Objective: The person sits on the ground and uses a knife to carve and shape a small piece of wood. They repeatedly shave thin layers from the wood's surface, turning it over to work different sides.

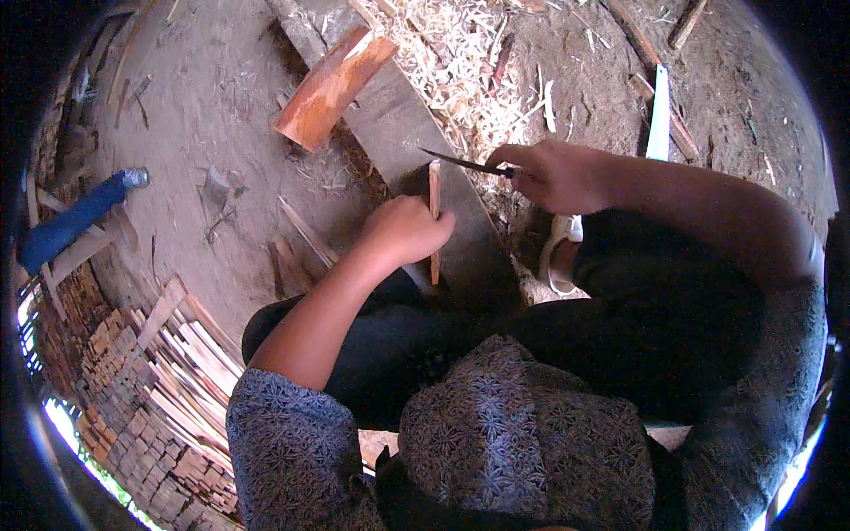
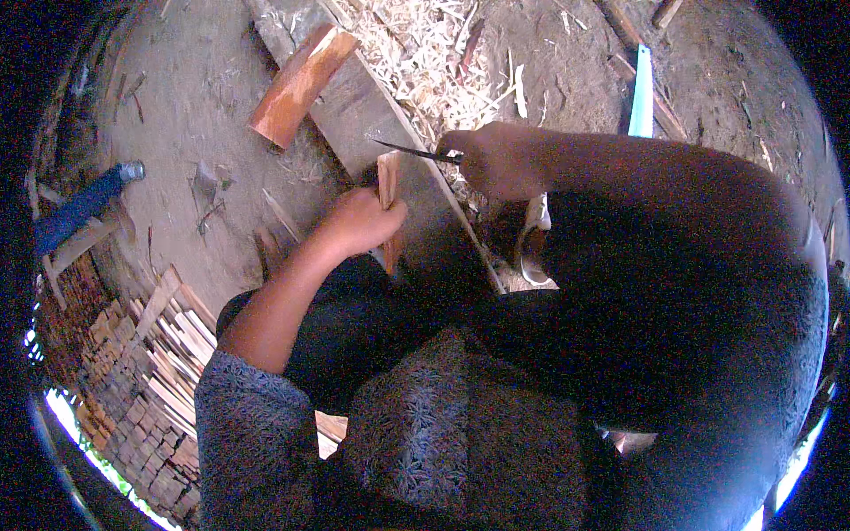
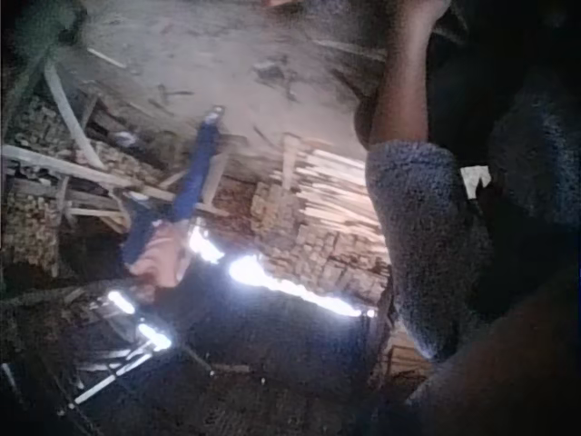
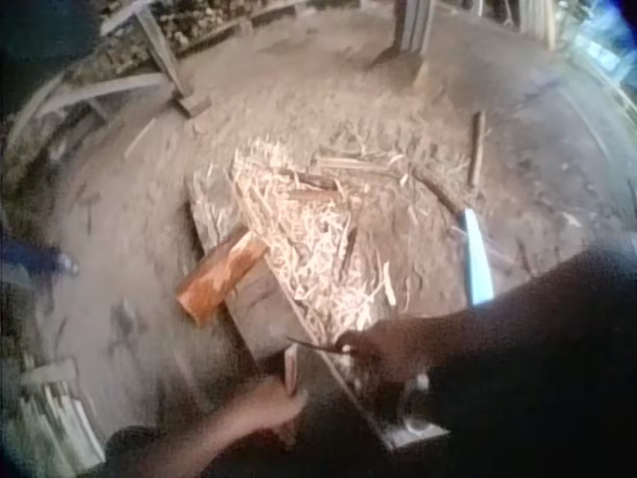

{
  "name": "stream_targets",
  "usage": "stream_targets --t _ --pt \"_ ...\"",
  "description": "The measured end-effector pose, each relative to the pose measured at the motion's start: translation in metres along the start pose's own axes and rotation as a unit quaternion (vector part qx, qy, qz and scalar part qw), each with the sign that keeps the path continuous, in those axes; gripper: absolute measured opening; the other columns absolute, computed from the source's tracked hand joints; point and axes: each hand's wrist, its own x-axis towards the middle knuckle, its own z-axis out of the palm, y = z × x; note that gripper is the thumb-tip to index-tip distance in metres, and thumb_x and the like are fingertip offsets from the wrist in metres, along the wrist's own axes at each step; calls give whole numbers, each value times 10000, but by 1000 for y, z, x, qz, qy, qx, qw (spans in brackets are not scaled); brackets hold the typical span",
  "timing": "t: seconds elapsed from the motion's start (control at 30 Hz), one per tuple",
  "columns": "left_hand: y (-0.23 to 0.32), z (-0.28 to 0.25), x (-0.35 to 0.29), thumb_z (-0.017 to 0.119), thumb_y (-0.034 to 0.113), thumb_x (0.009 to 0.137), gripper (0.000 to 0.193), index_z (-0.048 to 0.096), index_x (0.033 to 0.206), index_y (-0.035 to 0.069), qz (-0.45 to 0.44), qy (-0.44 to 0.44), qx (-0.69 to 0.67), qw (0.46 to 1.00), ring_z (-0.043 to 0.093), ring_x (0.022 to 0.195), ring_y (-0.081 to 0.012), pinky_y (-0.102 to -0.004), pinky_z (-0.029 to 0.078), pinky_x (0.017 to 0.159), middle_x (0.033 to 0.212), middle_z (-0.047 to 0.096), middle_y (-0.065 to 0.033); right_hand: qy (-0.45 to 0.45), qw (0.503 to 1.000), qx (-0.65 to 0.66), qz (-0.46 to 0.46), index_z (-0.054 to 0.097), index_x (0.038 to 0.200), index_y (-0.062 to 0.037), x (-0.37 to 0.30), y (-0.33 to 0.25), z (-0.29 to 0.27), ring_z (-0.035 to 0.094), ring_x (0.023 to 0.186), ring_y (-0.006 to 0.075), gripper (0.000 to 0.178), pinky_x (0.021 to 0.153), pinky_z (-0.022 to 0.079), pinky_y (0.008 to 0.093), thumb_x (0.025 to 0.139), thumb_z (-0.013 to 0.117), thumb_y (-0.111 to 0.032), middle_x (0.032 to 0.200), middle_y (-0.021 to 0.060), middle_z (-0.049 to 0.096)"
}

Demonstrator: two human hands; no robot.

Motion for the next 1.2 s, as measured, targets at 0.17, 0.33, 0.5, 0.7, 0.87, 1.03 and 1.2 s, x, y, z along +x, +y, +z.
stream_targets --t 0.17,0.33,0.5,0.7,0.87,1.03,1.2 --pt "9 -5 -6 488 465 905 548 726 941 -27 -25 11 0 1000 654 994 -468 -510 508 930 999 683 -297 -1 999 -35 17 433 1339 8 -4 -14 18 672 821 446 460 715 510 541 897 531 -72 807 279 653" --pt "11 -7 -10 513 448 903 525 724 935 -33 -33 16 -11 999 654 992 -467 -516 507 926 998 680 -299 -45 994 -75 64 365 1388 40 5 -27 16 679 876 460 555 743 529 526 871 541 -61 883 295 675" --pt "13 -1 -11 527 432 901 516 716 900 -48 -36 43 -44 997 655 968 -477 -515 511 914 952 677 -313 -77 987 -127 69 391 1373 12 14 -18 20 686 908 449 564 751 540 521 856 591 -93 927 297 679" --pt "10 1 -3 537 434 894 521 708 888 -59 -16 23 -35 999 656 960 -477 -522 511 902 929 671 -326 -96 979 -180 27 453 1327 -20 32 -11 12 689 936 424 538 763 549 527 815 617 -55 952 255 688" --pt "1 10 0 538 439 892 528 705 889 -62 -19 47 -81 995 649 957 -489 -526 506 892 921 666 -331 -107 972 -202 46 469 1322 -39 35 -6 4 689 928 424 525 760 547 530 814 603 -56 935 251 686" --pt "-8 15 1 514 433 905 530 700 883 -62 -6 71 -76 995 642 963 -495 -529 497 905 926 666 -330 -51 982 -179 42 476 1327 -41 15 -28 -15 687 920 432 509 763 545 520 832 588 -75 931 272 684" --pt "-1 10 -1 495 406 918 517 699 875 -66 -1 54 -61 997 640 965 -497 -534 494 912 912 667 -327 -90 974 -197 62 477 1316 -33 23 -34 -3 682 941 432 498 771 541 523 835 597 -81 944 275 683"
